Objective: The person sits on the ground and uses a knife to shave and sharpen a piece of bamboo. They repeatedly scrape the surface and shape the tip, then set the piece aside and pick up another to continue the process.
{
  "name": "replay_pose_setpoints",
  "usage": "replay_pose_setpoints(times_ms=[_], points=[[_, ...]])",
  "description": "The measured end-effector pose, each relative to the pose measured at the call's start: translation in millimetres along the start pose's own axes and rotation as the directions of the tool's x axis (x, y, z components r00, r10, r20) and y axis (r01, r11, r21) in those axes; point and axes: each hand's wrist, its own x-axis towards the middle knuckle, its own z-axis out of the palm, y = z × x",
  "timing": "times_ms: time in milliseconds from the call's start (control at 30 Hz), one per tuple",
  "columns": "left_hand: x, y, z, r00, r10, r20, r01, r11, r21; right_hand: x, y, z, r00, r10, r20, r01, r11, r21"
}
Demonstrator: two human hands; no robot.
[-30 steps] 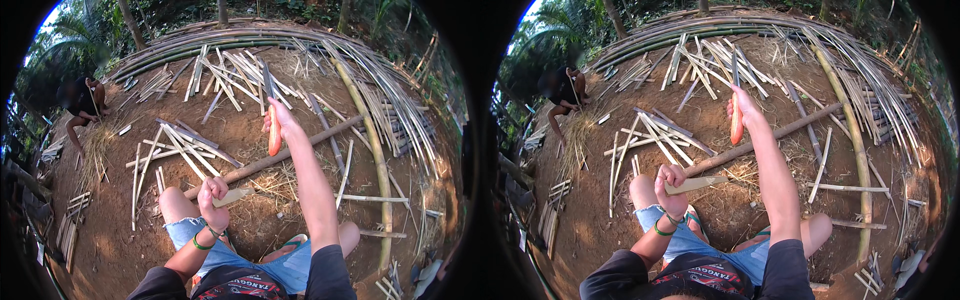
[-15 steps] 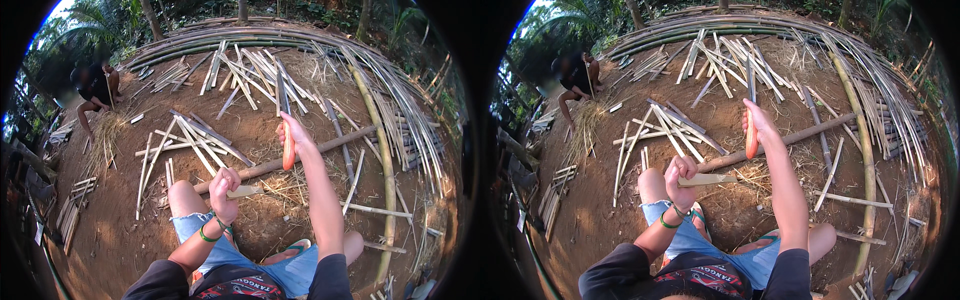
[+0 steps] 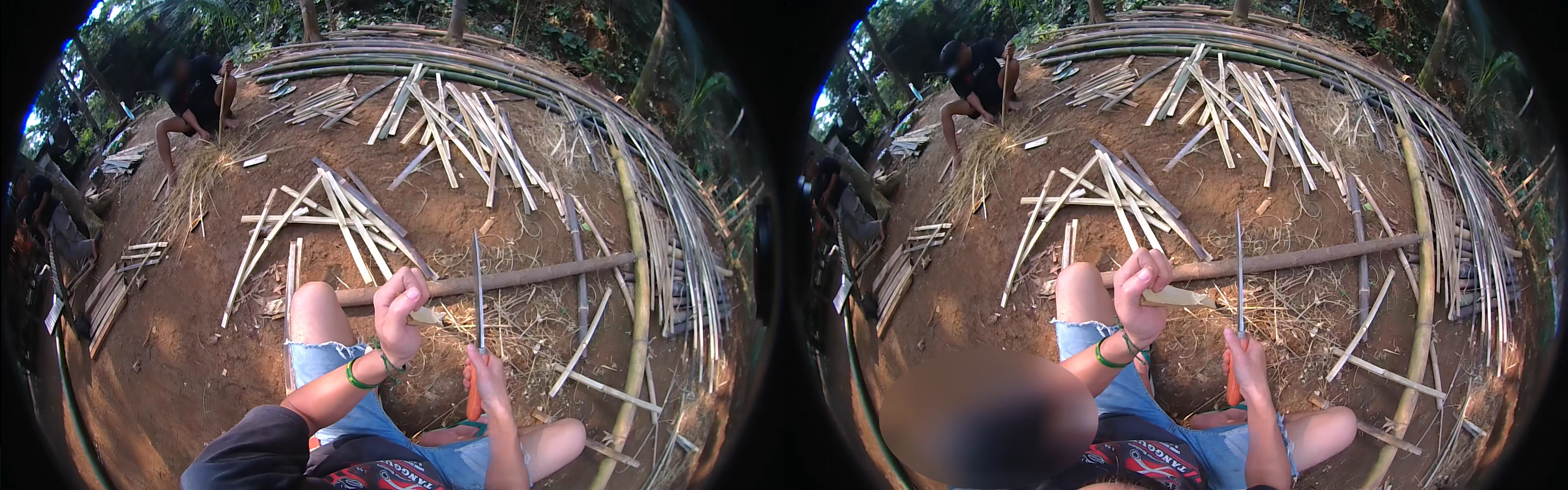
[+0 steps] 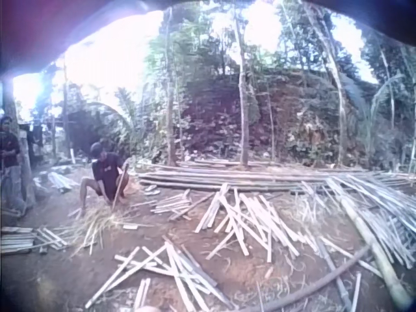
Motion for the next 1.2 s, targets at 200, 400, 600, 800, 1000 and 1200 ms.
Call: replay_pose_setpoints(times_ms=[200, 400, 600, 800, 1000, 1200], points=[[7.1, 10.7, 11.9, 1.000, -0.003, -0.018, 0.003, 1.000, 0.011, -8.8, 42.5, 0.9, 0.995, 0.079, -0.066, -0.080, 0.997, -0.009], [1.0, 2.2, 7.5, 0.999, -0.012, 0.036, 0.012, 1.000, -0.005, 0.3, 21.3, 2.0, 1.000, 0.001, -0.019, -0.001, 0.999, -0.038], [-7.3, 5.5, 6.1, 0.993, -0.055, 0.107, 0.051, 0.998, 0.042, 16.3, -32.9, 16.8, 0.995, -0.091, 0.047, 0.090, 0.996, 0.028], [-19.0, 6.8, 4.8, 0.984, -0.036, 0.173, 0.032, 0.999, 0.029, 36.6, -82.1, 30.6, 0.978, -0.139, 0.155, 0.116, 0.982, 0.150], [-31.2, 6.0, 0.5, 0.967, -0.034, 0.253, 0.036, 0.999, -0.003, 78.7, -159.7, 36.5, 0.975, -0.132, 0.181, 0.069, 0.946, 0.317], [-30.5, 4.2, -0.5, 0.973, -0.001, 0.232, 0.005, 1.000, -0.016, 115.6, -225.5, 25.5, 0.956, -0.206, 0.207, 0.105, 0.904, 0.415]])
